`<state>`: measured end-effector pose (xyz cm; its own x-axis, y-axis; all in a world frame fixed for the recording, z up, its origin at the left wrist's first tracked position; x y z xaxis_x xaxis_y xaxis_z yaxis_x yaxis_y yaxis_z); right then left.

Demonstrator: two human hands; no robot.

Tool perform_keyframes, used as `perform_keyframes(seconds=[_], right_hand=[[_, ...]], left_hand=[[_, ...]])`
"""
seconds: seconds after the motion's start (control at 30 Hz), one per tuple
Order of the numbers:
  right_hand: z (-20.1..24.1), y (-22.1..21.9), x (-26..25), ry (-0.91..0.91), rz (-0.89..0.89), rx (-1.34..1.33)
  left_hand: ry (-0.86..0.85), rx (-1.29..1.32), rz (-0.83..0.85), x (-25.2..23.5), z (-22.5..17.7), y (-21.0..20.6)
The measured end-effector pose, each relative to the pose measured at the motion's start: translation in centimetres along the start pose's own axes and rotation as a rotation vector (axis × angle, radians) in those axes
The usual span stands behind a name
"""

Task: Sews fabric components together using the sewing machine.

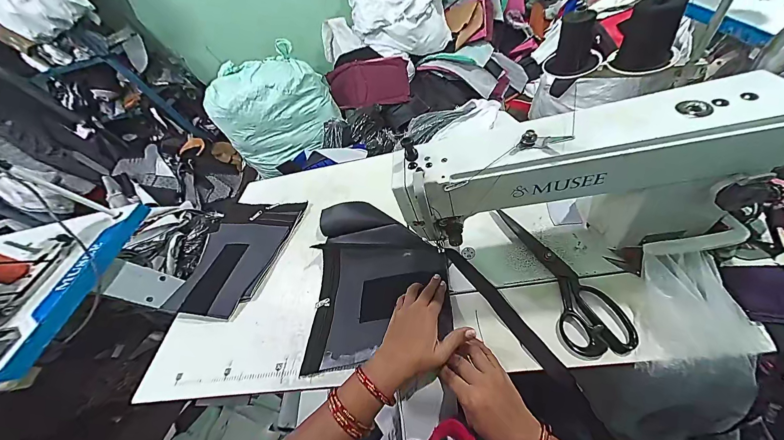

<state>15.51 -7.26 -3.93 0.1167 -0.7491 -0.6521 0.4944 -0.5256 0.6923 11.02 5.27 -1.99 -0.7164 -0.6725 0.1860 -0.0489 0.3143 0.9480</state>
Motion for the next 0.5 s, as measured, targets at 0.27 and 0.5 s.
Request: perform_keyframes(seconds=[0.27, 0.5], right_hand=[[0.7, 2.9, -3.6, 0.099, 0.004, 0.068], [0.0, 3.7, -5.3, 0.143, 0.217, -0.032]], left_hand=[[0.293, -0.058, 0.214, -5.0, -0.9, 1.6], [0.438, -0.223, 0.346, -6.2, -3.3, 1.8]])
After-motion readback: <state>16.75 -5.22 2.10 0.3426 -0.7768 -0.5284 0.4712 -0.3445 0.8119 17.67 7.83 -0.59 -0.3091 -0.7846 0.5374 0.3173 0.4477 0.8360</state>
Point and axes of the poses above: each hand's wrist, its own x-axis away from the middle knuckle, its own y-axis out of the back of the hand, z = x × y, the point moved 8 cm from there along -x, towards the middle knuckle
